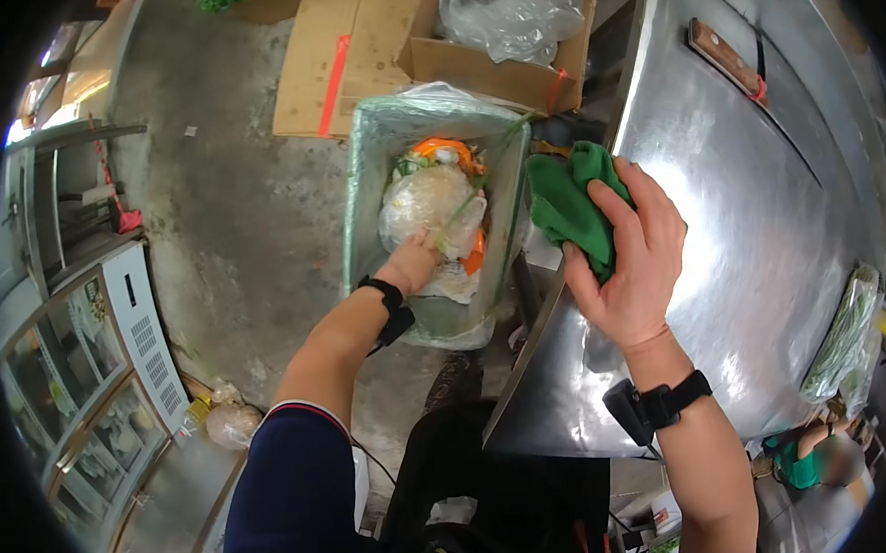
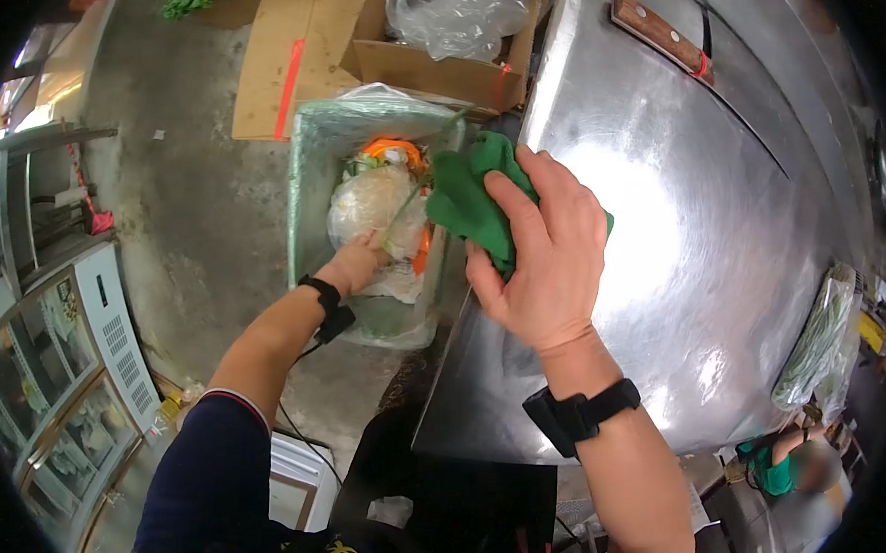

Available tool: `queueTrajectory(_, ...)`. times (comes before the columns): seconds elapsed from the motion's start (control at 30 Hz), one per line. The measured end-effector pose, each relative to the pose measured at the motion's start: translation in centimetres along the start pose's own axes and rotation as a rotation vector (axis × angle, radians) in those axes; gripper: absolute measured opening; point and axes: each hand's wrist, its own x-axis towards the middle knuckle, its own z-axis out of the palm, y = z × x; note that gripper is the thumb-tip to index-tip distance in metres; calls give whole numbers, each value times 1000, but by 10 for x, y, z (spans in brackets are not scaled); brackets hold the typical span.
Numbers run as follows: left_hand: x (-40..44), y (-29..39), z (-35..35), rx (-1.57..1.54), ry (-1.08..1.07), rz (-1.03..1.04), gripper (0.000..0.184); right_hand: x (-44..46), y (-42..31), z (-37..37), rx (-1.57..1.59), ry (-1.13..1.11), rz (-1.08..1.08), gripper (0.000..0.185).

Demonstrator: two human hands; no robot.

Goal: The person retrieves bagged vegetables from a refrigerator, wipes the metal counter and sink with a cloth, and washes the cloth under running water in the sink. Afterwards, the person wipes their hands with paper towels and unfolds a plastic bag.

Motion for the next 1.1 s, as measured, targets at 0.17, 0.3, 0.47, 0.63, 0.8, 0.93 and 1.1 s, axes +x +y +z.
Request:
queueTrajectory(0.17, -50, 27, -89, -149, -180, -230, 19, -1, -3, -1, -6, 11, 22, 50)
queueTrajectory(0.3, -40, 27, -130, -492, 232, -525, 20, 0, -5, -1, -12, 12, 34, 48)
queueTrajectory(0.47, 72, 51, -139, -956, 871, -500, 22, 1, -6, -1, -32, 7, 28, 47)
queueTrajectory(0.63, 74, 55, -150, -1500, 565, -506, 15, 1, -6, -1, -18, 2, 36, 48)
queueTrajectory(0.8, -12, 27, -67, -800, 169, -754, 19, 0, -5, -1, -29, 5, 37, 48)
queueTrajectory(0.93, -44, 26, -61, -395, -224, -853, 20, 0, -3, 0, -22, 25, 26, 48)
queueTrajectory(1.1, -1, 24, -37, -429, -254, -895, 19, 1, -3, 0, -11, 11, 25, 48)
